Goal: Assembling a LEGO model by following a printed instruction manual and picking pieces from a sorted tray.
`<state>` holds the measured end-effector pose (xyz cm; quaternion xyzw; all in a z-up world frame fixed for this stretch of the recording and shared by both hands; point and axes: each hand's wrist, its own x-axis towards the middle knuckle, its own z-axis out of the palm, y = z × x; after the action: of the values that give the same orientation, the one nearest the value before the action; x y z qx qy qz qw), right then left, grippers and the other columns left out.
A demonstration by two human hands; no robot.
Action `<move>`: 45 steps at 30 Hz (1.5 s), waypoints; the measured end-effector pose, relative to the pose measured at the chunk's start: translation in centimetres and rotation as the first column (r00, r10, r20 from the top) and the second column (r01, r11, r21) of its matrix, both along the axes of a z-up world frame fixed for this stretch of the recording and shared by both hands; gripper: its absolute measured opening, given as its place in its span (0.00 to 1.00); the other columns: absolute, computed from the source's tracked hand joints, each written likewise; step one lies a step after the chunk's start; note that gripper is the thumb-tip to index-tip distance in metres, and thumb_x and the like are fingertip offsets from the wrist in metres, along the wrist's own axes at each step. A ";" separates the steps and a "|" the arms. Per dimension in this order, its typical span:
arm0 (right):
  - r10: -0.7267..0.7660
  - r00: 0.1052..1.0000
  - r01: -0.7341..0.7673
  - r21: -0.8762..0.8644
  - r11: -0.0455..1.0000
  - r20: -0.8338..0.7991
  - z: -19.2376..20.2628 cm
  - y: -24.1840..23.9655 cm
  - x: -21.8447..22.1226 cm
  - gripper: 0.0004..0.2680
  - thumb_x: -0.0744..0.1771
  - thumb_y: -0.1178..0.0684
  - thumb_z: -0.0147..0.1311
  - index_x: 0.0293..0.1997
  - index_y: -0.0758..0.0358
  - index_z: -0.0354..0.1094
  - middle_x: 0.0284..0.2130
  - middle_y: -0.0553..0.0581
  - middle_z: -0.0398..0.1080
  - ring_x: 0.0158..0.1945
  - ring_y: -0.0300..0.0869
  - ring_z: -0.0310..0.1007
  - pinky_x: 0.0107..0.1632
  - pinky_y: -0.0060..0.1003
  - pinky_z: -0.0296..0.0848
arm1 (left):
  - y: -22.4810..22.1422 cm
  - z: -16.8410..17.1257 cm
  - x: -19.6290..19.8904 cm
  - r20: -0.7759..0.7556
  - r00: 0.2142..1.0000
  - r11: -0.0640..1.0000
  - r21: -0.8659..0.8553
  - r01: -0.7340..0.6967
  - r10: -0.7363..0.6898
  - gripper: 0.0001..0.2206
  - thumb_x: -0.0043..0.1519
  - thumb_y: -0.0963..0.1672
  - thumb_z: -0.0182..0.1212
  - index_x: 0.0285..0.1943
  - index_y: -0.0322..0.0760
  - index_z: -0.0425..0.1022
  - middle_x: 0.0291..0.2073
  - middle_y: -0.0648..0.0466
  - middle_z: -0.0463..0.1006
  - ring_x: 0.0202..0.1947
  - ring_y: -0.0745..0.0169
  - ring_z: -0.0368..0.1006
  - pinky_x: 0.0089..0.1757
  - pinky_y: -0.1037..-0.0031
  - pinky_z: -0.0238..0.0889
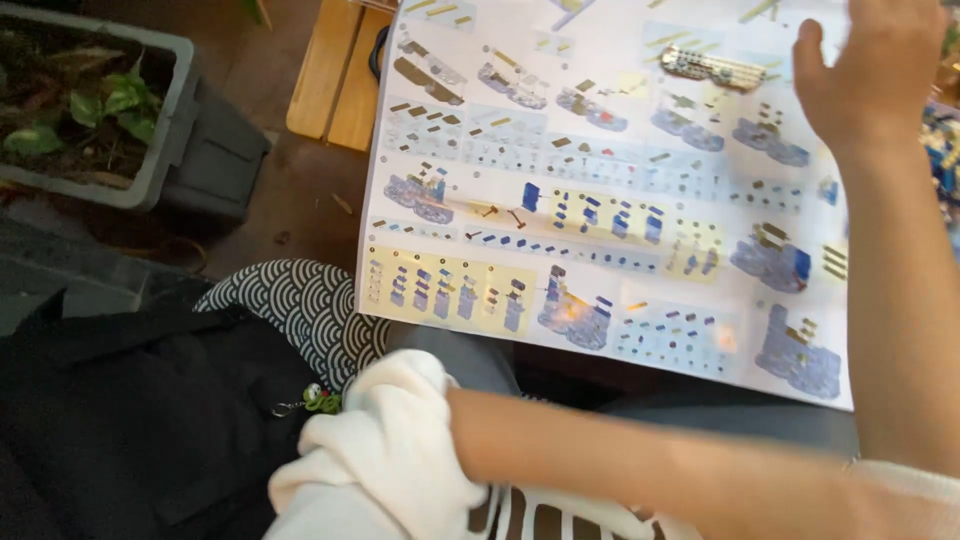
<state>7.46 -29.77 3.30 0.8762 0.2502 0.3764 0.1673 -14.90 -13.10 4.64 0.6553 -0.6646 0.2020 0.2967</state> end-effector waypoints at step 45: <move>-0.036 0.912 0.258 0.504 0.824 -0.409 -4.7 6.2 -4.3 0.16 0.65 0.51 0.54 0.60 0.50 0.66 0.51 0.56 0.63 0.57 0.49 0.63 0.54 0.44 0.62 | 8.0 -3.1 18.1 0.013 0.523 0.401 0.625 -0.669 0.852 0.37 0.60 0.60 0.38 0.64 0.25 0.63 0.62 0.30 0.58 0.63 0.23 0.50 0.51 0.28 0.31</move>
<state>3.18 -23.57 -1.44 0.9600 0.0899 0.2399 -0.1130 3.19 -5.14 1.57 0.9647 -0.2557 0.0065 0.0631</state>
